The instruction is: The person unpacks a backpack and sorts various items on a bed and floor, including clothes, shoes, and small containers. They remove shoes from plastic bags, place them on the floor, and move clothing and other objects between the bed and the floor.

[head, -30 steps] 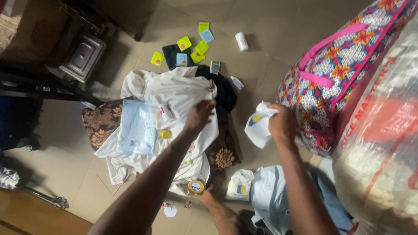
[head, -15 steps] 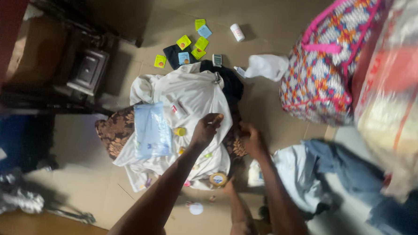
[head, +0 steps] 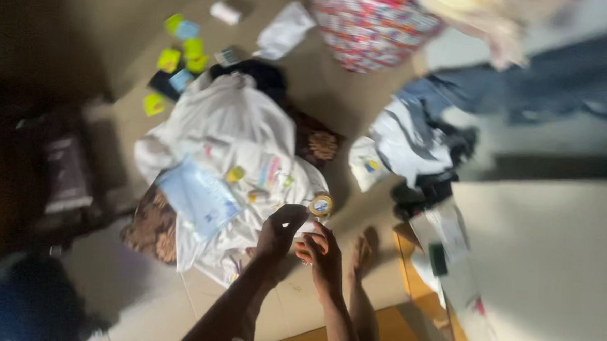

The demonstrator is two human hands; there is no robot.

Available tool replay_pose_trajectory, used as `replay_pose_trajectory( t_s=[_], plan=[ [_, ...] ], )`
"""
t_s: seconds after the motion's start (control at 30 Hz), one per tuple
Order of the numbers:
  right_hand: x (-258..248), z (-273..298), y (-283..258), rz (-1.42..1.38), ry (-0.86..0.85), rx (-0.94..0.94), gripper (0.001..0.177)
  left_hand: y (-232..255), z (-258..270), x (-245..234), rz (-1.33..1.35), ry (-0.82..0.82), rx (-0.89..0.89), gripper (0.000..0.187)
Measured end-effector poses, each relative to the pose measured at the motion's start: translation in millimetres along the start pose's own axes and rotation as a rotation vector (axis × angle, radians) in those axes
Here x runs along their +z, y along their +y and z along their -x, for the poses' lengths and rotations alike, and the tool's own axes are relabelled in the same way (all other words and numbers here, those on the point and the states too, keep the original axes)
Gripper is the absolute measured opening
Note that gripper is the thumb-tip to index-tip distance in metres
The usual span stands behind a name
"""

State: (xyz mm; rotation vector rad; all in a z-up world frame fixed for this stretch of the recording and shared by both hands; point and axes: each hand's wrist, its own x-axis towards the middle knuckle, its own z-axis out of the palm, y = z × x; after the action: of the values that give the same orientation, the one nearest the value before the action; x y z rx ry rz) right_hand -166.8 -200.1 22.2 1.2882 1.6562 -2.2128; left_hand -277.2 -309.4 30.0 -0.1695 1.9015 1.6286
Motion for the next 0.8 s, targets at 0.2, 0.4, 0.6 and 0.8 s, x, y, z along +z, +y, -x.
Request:
replay_pose_trajectory(
  t_s=[0.2, 0.4, 0.6, 0.8],
  plan=[
    [-72, 16, -39, -0.087, 0.161, -0.278, 0.038, 39, 28, 80, 0.027, -0.156, -0.033, 0.019],
    [-207, 12, -11, 0.235, 0.547, -0.278, 0.022, 7, 35, 187, -0.156, -0.359, 0.151, 0.016],
    [-360, -50, 20, 0.887, 0.862, -0.582, 0.032, -49, 32, 275, -0.307, -0.395, 0.154, 0.017],
    [-398, -112, 6, 1.196, 0.596, -0.478, 0.075, -96, 18, 342, -0.37, -0.372, 0.118, 0.023]
  ],
)
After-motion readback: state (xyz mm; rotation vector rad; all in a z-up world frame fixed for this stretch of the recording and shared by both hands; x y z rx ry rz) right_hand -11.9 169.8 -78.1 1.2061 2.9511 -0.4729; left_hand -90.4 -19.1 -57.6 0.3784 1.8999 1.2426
